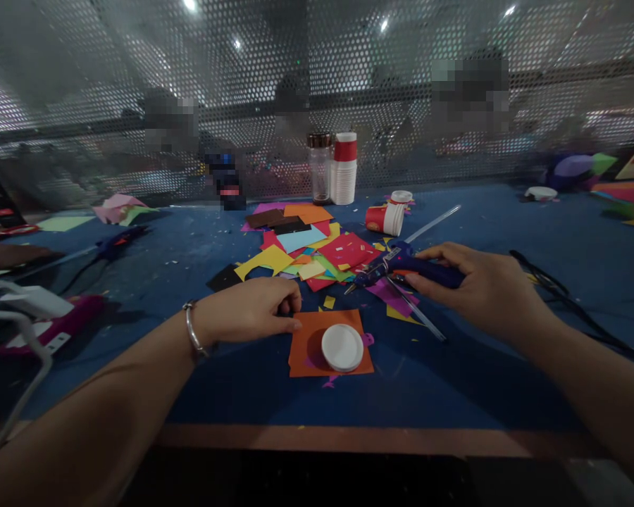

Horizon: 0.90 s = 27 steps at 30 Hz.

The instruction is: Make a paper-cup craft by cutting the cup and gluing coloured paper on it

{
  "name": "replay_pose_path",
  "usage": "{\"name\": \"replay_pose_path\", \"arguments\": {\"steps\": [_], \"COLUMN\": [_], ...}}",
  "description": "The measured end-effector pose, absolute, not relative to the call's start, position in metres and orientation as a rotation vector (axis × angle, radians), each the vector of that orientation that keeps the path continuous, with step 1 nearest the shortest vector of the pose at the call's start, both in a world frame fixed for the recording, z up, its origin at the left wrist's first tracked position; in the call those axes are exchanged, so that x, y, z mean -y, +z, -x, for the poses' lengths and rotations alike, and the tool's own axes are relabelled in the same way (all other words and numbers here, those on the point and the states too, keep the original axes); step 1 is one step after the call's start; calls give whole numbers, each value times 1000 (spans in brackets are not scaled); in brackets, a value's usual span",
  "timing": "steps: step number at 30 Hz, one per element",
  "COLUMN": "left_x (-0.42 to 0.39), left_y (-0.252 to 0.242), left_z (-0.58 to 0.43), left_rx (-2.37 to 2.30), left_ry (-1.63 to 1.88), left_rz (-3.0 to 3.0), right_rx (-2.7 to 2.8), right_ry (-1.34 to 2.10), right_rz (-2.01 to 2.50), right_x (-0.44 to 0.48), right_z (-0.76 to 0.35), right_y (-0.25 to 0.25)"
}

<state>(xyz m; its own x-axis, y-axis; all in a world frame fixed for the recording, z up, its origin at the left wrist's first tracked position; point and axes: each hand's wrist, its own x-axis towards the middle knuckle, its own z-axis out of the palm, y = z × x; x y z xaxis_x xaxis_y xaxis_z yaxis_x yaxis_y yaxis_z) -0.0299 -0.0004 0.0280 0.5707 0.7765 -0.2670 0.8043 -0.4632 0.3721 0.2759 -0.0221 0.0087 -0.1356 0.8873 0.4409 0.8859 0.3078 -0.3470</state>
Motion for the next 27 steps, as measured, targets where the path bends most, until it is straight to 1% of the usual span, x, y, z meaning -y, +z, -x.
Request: {"name": "replay_pose_path", "arguments": {"steps": [3,5,13,18,23,27], "left_x": [1,0,-17,-27,-31,-21], "left_y": [30,29,12,-5,-10,-1], "left_z": [28,26,21,8,-5,-3], "left_rx": [-1252,-1239,-1147,-1109,-884,-943], "left_ry": [-130,-86,394,643,755,857], "left_rz": [-2338,-2325,-2133,-2244,-2391,-2484], "right_rx": [2018,2014,1977,1996,2047,2064], "right_ry": [-6,-7,-26,-30,-29,-42], "right_rz": [1571,1571,1556,1553,1530,1527], "right_x": [22,22,23,23,22,24], "right_z": [-276,-276,-274,-275,-277,-276], "right_y": [9,9,11,10,7,7]}}
